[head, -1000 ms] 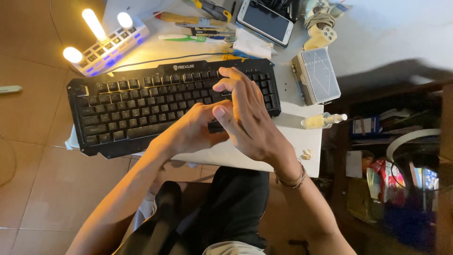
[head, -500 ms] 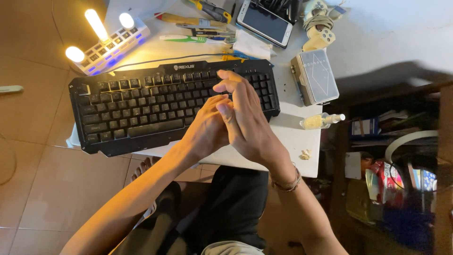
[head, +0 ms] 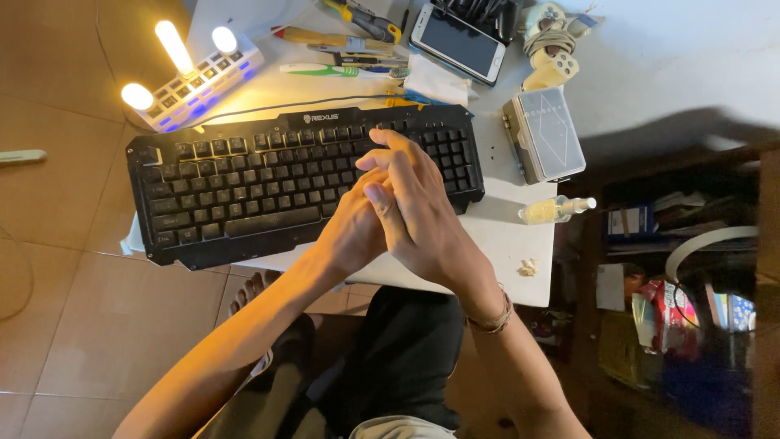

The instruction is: The person uses a screwdriver to unscrew screws from the back of a mechanical keyboard, then opens a small plastic screw organizer case and places the removed screws into its compartments.

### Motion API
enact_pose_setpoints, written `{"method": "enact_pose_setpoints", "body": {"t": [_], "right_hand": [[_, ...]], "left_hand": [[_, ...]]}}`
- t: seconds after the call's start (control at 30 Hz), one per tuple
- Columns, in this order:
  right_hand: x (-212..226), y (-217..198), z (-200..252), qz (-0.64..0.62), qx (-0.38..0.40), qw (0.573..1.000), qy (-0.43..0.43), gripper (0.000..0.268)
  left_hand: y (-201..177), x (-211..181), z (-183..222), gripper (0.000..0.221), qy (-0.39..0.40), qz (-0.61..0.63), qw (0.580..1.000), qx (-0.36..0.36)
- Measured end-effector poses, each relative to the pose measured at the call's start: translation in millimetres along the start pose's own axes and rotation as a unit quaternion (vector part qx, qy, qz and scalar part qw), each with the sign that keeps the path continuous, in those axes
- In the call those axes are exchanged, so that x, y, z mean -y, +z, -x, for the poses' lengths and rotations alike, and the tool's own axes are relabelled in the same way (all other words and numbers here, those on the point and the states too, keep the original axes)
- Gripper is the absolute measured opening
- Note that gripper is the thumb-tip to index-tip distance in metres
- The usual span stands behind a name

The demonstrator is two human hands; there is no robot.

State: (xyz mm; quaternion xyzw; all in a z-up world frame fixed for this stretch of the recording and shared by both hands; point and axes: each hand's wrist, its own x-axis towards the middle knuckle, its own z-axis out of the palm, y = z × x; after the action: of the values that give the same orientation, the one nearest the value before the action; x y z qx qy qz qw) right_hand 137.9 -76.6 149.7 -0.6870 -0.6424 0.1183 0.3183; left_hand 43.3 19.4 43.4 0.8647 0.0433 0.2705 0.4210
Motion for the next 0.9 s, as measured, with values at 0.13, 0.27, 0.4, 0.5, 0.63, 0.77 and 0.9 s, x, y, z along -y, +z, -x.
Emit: {"method": "enact_pose_setpoints", "body": {"t": [0.13, 0.27, 0.4, 0.5, 0.63, 0.77, 0.9], "right_hand": [[-0.2, -4.3, 11.5, 0.061, -0.025, 0.998, 0.015, 0.035], [-13.0, -12.5, 20.7, 0.172, 0.031, 0.971, 0.163, 0.032], [-14.1, -22.6, 12.1, 0.119, 0.160, 0.942, 0.269, 0.029], [-9.0, -31.6, 11.2, 0.117, 0.179, 0.932, 0.294, 0.013], [-19.4, -36.1, 22.9, 0.104, 0.150, 0.953, 0.242, 0.019], [-24.5, -48.5, 40.5, 0.049, 0.068, 0.963, 0.257, 0.019], [-27.8, -52.7, 52.7, 0.012, 0.029, 0.961, 0.274, 0.017]], "left_hand": [[0.5, 3.9, 3.4, 0.035, 0.008, -0.093, 0.995, -0.023], [-2.5, 8.3, 19.9, 0.066, 0.046, -0.227, 0.969, -0.084], [26.0, 18.4, 41.5, 0.075, 0.045, -0.295, 0.946, -0.127], [21.9, 18.3, 41.4, 0.067, 0.043, -0.300, 0.943, -0.135], [25.0, 22.8, 42.4, 0.059, 0.038, -0.302, 0.940, -0.153], [27.8, 24.9, 43.7, 0.041, 0.033, -0.295, 0.941, -0.164], [28.2, 24.4, 43.1, 0.037, 0.035, -0.281, 0.943, -0.174]]}}
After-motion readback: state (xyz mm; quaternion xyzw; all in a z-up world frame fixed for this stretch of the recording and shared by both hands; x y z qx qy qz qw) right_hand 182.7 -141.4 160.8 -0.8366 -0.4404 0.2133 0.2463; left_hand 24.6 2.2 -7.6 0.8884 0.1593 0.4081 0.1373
